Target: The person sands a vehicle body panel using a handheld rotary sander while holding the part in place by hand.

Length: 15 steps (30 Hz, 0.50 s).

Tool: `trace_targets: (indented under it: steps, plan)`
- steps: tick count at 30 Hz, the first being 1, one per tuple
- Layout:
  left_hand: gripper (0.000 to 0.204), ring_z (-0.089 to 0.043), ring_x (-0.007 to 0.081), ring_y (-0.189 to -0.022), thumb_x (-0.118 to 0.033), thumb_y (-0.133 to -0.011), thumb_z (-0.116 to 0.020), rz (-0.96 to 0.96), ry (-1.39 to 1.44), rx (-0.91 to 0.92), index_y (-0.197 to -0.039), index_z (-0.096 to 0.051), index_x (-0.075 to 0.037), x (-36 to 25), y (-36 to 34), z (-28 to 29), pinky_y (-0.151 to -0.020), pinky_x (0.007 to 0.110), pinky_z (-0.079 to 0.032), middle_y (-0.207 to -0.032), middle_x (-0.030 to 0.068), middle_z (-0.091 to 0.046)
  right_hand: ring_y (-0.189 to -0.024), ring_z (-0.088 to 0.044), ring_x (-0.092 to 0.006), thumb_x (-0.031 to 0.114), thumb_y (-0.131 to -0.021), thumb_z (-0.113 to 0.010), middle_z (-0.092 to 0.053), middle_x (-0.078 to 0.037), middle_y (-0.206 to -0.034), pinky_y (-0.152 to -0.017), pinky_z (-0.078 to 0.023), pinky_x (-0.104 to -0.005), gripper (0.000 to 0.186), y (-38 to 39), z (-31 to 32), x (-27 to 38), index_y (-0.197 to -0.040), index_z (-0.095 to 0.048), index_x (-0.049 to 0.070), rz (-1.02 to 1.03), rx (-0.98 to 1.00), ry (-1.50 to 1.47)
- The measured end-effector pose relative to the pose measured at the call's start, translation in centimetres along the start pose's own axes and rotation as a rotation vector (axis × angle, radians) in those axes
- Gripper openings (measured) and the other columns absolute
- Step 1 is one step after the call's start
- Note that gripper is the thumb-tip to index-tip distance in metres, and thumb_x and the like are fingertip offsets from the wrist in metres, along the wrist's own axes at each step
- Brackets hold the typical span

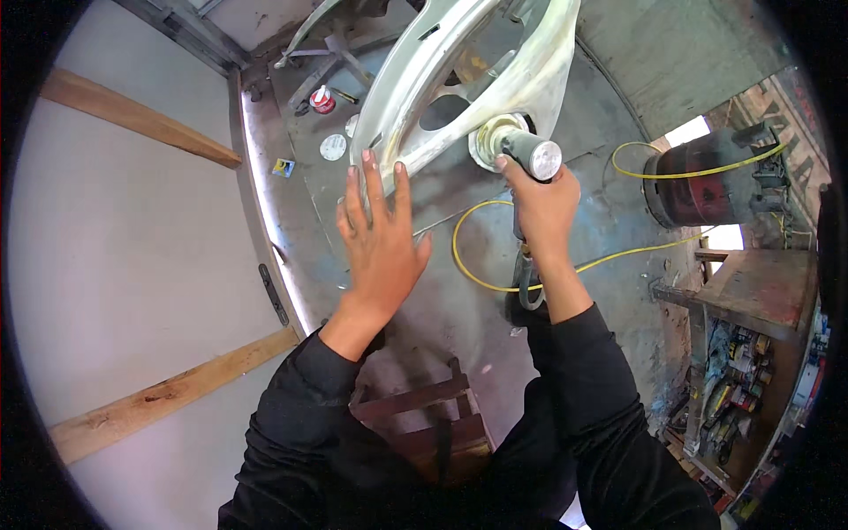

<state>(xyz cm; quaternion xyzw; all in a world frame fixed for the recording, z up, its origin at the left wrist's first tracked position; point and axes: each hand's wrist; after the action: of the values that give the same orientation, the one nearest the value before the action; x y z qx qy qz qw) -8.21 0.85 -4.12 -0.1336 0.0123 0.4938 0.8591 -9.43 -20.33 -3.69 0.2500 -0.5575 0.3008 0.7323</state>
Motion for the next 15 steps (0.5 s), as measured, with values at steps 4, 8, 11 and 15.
trace_targets:
  steps: [4, 8, 11, 15]
  plan:
    - [0.105, -0.014, 0.0509, -0.153, -0.029, -0.076, -0.088, 0.006, -0.019, 0.012, -0.163, -0.032, -0.013, 1.0, 0.4, -0.1, -0.115, 0.064, -0.026, -0.17, 0.03, -0.008, -0.083, -0.072, -0.0143, 0.02, -0.079, -0.087, -0.079, -0.01, -0.09, -0.077, -0.054, -0.0311, 0.036, 0.0, 0.0, -0.1, -0.101, -0.077, -0.005, -0.021, 0.002, 0.02]
    - [0.102, -0.015, 0.0515, -0.153, -0.027, -0.077, -0.087, 0.016, 0.004, 0.046, -0.164, -0.033, -0.019, 1.3, 0.3, 0.5, -0.116, 0.065, -0.025, -0.17, 0.0295, -0.009, -0.085, -0.072, -0.0138, 0.02, -0.079, -0.088, -0.079, -0.01, -0.093, -0.078, -0.054, -0.0307, 0.036, 0.2, -0.1, 0.3, -0.103, -0.077, -0.005, -0.025, -0.001, 0.021]
    - [0.093, -0.016, 0.0505, -0.153, -0.024, -0.08, -0.085, -0.025, 0.07, 0.002, -0.16, -0.038, -0.017, 1.8, 0.1, 0.7, -0.117, 0.064, -0.026, -0.169, 0.0284, -0.014, -0.086, -0.072, -0.014, 0.019, -0.08, -0.087, -0.079, -0.009, -0.095, -0.079, -0.053, -0.03, 0.036, 0.2, -0.1, 0.3, -0.105, -0.077, -0.005, -0.022, -0.01, -0.012]
    - [0.081, -0.023, 0.0474, -0.152, -0.021, -0.083, -0.082, 0.001, 0.186, -0.102, -0.153, -0.044, -0.01, 3.2, -0.6, 0.4, -0.12, 0.058, -0.026, -0.165, 0.0287, -0.024, -0.086, -0.071, -0.0136, 0.019, -0.08, -0.087, -0.078, -0.008, -0.095, -0.08, -0.053, -0.0293, 0.036, 0.1, -0.2, -0.2, -0.106, -0.077, -0.005, 0.0, -0.015, -0.004]
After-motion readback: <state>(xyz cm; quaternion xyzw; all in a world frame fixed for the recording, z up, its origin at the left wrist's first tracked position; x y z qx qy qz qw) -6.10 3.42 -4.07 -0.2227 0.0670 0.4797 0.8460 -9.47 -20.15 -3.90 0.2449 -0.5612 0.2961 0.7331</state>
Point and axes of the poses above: each hand's wrist, its own y-axis away from the middle knuckle, its own z-axis out of the back of the hand, x = y × z
